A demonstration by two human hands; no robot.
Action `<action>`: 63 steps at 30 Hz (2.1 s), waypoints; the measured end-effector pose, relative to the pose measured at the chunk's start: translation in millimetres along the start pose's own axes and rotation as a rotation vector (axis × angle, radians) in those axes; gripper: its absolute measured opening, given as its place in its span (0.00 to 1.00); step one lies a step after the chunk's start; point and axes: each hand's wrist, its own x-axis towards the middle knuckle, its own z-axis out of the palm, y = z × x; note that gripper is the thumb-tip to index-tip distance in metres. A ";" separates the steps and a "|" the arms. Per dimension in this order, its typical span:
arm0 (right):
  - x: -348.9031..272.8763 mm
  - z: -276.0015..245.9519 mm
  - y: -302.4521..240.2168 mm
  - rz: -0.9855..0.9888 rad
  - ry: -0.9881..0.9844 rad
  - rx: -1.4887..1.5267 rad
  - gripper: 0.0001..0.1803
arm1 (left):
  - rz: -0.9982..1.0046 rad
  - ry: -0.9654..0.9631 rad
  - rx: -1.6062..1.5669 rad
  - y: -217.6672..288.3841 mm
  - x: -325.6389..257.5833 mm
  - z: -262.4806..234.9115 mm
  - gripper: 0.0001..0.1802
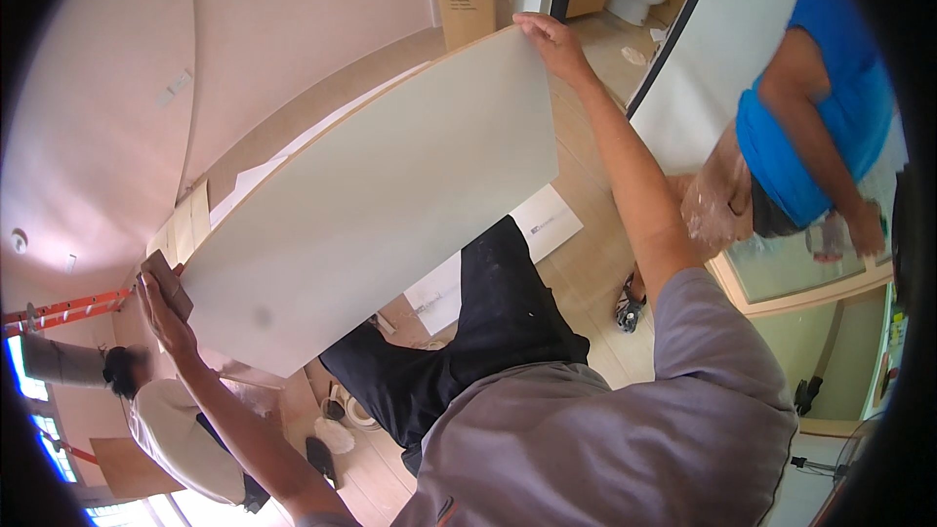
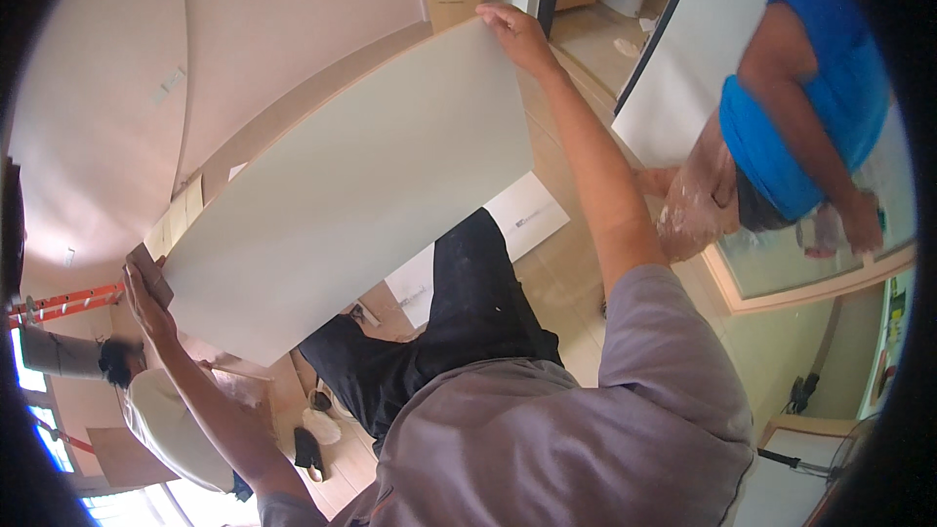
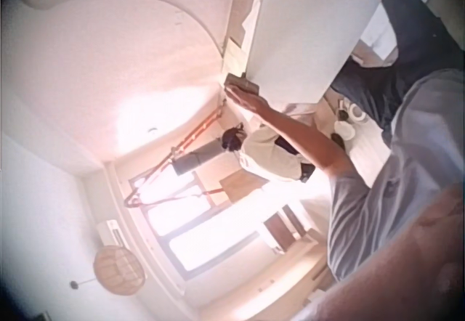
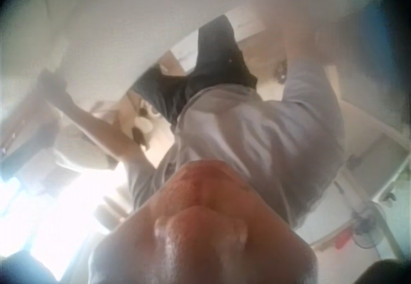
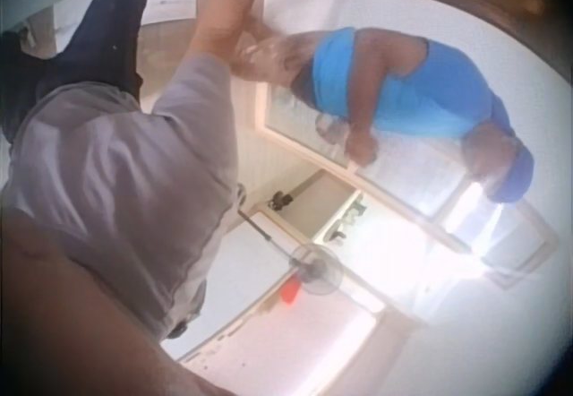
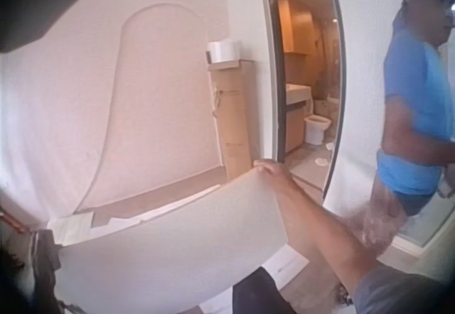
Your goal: The person is assembling a piece of furniture by attaching wooden trim to a white panel using a hand plane. They repeatedly smooth the edges and inspect the fit while seated on the floor.
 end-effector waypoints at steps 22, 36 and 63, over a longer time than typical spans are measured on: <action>36.1 11.8 94.4 0.346 0.162 0.253 0.14 | -0.069 0.089 -0.007 7.1 -12.1 20.0 0.36; -31.8 170.5 -264.9 -0.448 -0.668 -0.275 0.26 | 0.056 0.129 0.333 49.8 -44.5 28.4 0.36; -41.7 342.4 -328.0 -0.554 -0.872 -0.364 0.33 | 0.076 -0.646 0.739 32.4 74.5 -59.0 0.32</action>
